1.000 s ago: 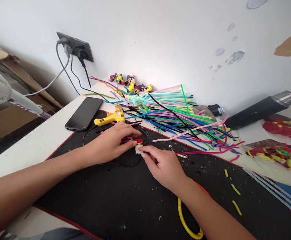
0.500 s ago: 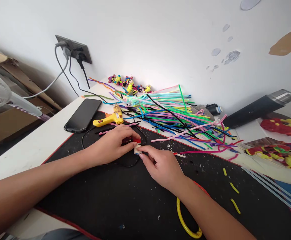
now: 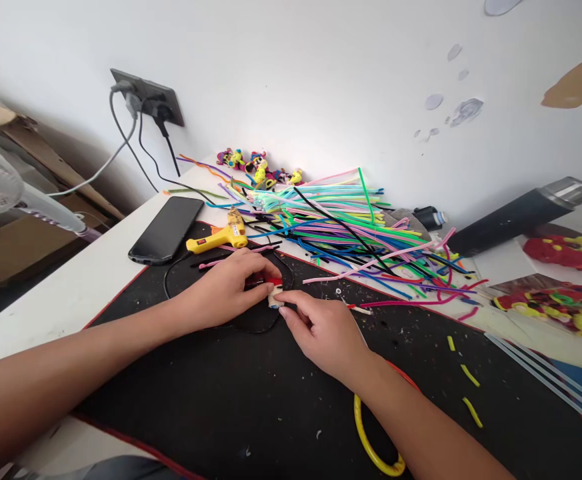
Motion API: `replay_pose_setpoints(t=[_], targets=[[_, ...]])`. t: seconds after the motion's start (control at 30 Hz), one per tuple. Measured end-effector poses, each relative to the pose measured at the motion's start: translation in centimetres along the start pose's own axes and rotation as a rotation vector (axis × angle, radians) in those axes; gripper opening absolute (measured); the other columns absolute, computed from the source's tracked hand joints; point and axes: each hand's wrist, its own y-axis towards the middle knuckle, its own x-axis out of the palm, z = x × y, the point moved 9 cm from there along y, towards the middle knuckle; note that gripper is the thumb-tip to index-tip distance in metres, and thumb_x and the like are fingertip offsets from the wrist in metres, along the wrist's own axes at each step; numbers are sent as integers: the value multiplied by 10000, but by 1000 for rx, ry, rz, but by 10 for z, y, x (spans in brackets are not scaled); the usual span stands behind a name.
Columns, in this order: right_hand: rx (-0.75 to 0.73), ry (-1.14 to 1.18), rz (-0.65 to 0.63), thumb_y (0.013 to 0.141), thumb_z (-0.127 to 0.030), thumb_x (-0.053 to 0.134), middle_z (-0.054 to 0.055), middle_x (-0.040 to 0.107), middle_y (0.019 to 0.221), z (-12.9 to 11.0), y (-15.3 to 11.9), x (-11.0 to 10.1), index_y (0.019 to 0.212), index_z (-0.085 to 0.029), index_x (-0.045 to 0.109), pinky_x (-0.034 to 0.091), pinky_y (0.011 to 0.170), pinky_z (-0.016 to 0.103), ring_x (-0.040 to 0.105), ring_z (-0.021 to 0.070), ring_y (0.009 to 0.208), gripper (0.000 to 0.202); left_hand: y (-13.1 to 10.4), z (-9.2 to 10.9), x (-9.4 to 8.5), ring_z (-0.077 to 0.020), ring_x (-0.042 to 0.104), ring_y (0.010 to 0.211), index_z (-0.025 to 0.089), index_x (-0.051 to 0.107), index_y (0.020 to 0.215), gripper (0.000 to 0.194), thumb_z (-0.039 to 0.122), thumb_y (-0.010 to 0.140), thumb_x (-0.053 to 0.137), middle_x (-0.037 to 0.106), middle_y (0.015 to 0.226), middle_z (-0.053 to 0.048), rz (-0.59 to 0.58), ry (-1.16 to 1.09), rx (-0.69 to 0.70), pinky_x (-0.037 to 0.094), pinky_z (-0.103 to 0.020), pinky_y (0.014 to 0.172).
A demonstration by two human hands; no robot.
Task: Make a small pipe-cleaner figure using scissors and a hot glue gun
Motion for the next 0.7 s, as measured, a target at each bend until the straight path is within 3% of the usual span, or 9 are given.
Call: replay_pose_setpoints(t=[0.7], targets=[[8,-19,-7,1050,-309,588,-29,756,694,0,1,0,1272,-297,779,386,584,260,619,141,513,293,1,-1,-1,-240,646,992,249,736,1047,261,448,998,575,751,1059,-46,-2,-7,-20,562,-380,873]])
